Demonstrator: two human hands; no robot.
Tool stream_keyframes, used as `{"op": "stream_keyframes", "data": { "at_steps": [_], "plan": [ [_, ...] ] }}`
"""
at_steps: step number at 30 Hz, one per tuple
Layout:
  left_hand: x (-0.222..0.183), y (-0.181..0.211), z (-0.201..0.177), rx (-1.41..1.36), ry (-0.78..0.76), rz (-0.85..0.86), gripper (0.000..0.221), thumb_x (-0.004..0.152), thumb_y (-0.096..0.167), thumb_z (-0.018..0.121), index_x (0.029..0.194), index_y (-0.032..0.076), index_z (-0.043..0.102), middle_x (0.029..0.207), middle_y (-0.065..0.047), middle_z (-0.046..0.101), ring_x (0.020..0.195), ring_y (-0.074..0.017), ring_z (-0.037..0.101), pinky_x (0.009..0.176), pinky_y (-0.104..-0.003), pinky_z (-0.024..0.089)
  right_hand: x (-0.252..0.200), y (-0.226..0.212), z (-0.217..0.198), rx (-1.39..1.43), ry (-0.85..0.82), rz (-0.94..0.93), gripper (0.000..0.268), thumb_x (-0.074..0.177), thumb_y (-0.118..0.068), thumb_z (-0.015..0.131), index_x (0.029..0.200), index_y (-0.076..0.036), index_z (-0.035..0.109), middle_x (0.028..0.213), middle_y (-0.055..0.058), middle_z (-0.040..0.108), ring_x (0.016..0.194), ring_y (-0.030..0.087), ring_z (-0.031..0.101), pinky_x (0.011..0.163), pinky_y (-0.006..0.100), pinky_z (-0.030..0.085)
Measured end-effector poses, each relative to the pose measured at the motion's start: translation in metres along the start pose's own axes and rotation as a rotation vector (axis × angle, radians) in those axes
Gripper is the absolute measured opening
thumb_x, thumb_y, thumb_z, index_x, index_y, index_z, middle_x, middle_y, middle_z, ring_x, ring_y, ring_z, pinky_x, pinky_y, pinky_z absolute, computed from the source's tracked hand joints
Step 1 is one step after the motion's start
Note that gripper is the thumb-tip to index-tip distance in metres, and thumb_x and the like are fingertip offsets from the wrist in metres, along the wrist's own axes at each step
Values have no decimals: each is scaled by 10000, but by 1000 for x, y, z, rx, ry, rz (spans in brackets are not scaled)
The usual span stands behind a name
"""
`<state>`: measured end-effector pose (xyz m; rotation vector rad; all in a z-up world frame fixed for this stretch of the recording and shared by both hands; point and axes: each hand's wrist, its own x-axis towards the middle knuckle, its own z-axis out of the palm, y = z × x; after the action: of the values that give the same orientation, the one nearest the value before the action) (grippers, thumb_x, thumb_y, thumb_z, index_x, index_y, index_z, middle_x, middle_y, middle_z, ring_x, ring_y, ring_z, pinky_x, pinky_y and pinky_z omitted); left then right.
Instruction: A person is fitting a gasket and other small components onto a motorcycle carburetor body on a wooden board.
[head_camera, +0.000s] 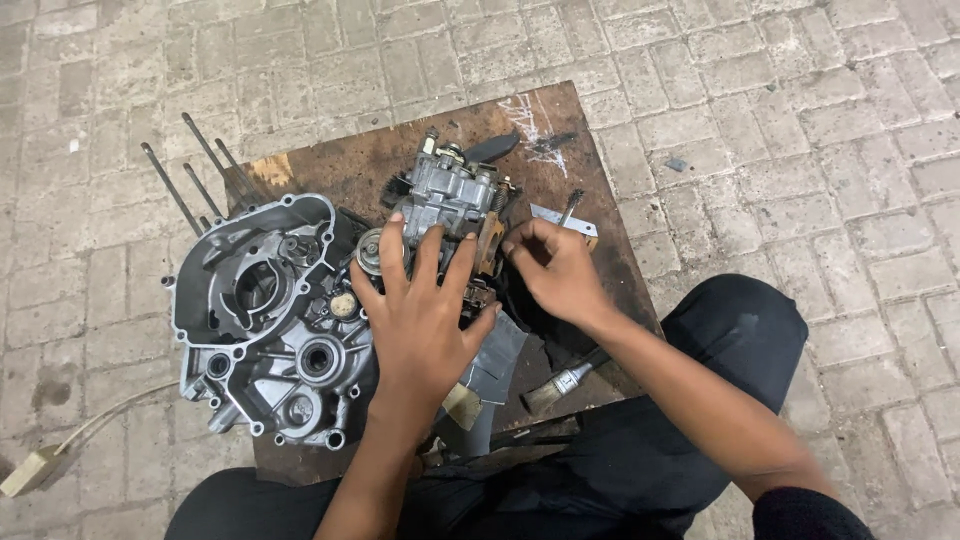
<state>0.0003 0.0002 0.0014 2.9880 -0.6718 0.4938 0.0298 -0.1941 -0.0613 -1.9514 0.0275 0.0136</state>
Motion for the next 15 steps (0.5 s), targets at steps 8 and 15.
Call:
{"op": "stream_keyframes", "data": {
  "at_steps": [8,15],
  "plan": [
    [1,0,2,35,31,15,788,767,649,783,1419,257,578,1462,-79,548,1459,-407,323,1022,-736,355,-14,-8,-2,-26,-164,-52,115,870,-22,616,864,-96,704,860,27,750,803,164,700,728,328,570],
    [0,0,1,63,-7,13,801,784,666,756,1453,270,559,1479,-82,531,1473,-415,299,1028,-745,345,2,8,-3,-148,-1,-90,75,939,-68,691,880,-63,736,888,77,787,782,211,755,665,341,625]
  ]
}}
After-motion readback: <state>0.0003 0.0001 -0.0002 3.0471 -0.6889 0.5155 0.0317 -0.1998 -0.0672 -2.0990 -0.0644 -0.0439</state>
